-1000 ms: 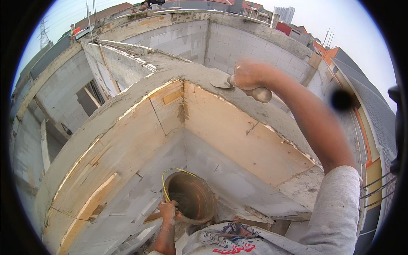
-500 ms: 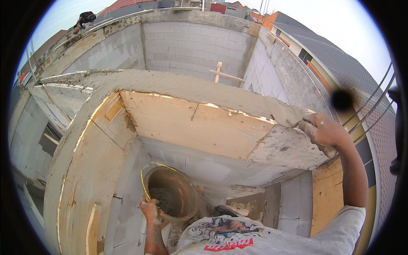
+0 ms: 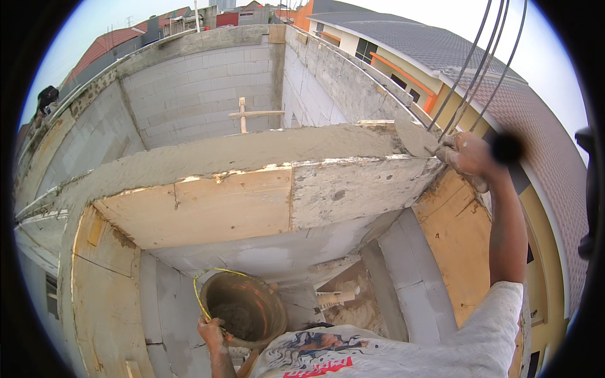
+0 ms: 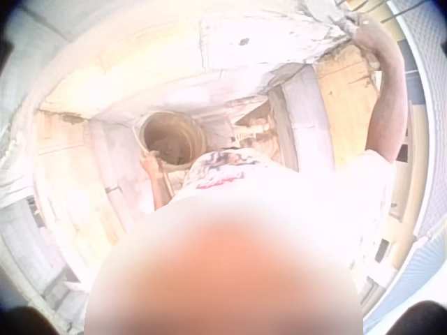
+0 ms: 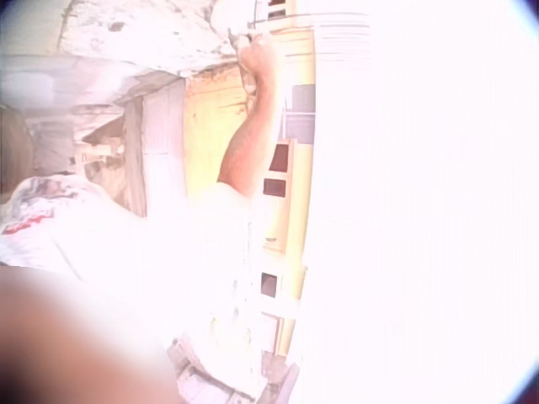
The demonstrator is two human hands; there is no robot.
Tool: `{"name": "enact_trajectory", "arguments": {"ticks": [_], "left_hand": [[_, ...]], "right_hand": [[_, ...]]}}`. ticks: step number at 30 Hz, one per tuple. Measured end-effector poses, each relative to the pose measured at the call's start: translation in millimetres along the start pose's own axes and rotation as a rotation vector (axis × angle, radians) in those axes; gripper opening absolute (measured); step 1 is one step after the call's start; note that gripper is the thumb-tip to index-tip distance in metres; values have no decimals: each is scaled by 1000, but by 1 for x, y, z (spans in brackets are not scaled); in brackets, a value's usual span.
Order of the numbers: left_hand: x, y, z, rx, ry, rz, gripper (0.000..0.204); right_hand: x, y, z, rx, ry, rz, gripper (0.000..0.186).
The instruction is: The person scoops wet cement from a bucket with a trowel and spreads it along a wooden formwork edge on a rooftop. They repeatedly pour and smooth the cement to fill gaps and level the surface.
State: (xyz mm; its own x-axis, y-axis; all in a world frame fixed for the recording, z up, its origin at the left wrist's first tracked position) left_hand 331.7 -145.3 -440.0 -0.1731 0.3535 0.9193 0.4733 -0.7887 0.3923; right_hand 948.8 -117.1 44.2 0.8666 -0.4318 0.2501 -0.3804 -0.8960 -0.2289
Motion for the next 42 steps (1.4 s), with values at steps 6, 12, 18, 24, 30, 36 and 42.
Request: {"name": "enact_trajectory", "arguments": {"ticks": [6,12,18,24,30,36,42], "left_hand": [[4,29,47,-118,-87,-24,20],[15,44,76,-216,-32,45,16],[19,56,78,-243,-52,53,23],[44,82,92,-369,-51,103,29],[72,108,102,-513,-81,146,32],[131,107,97,-511,-230,244,38],[157,106,80,-474,-98,284,36]], "right_hand": [[13,18,3,422,-152,53,32],[-17,62,41,616,-120,-23,49],[-124,171,145,-174,-900,-346,51],[-269,254,305,-790,-486,-634,38],[-339,255,300,-580,-662,-669,45],[-382,282,199,-135,-685,-900,44],[-336,247,161,-354,-510,-1084,26]]}}
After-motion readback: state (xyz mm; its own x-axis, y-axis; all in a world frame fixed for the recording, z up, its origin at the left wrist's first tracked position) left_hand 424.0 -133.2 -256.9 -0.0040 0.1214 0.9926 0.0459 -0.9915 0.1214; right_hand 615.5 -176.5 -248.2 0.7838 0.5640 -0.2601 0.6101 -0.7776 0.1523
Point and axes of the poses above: each hand's wrist, its own y-axis away from the middle knuckle, its own z-axis out of the palm, x = y × z, the point moved 9 cm from there along -y, towards the middle knuckle, and after that the axes turned 5 degrees about x, right-handed, at the moved point
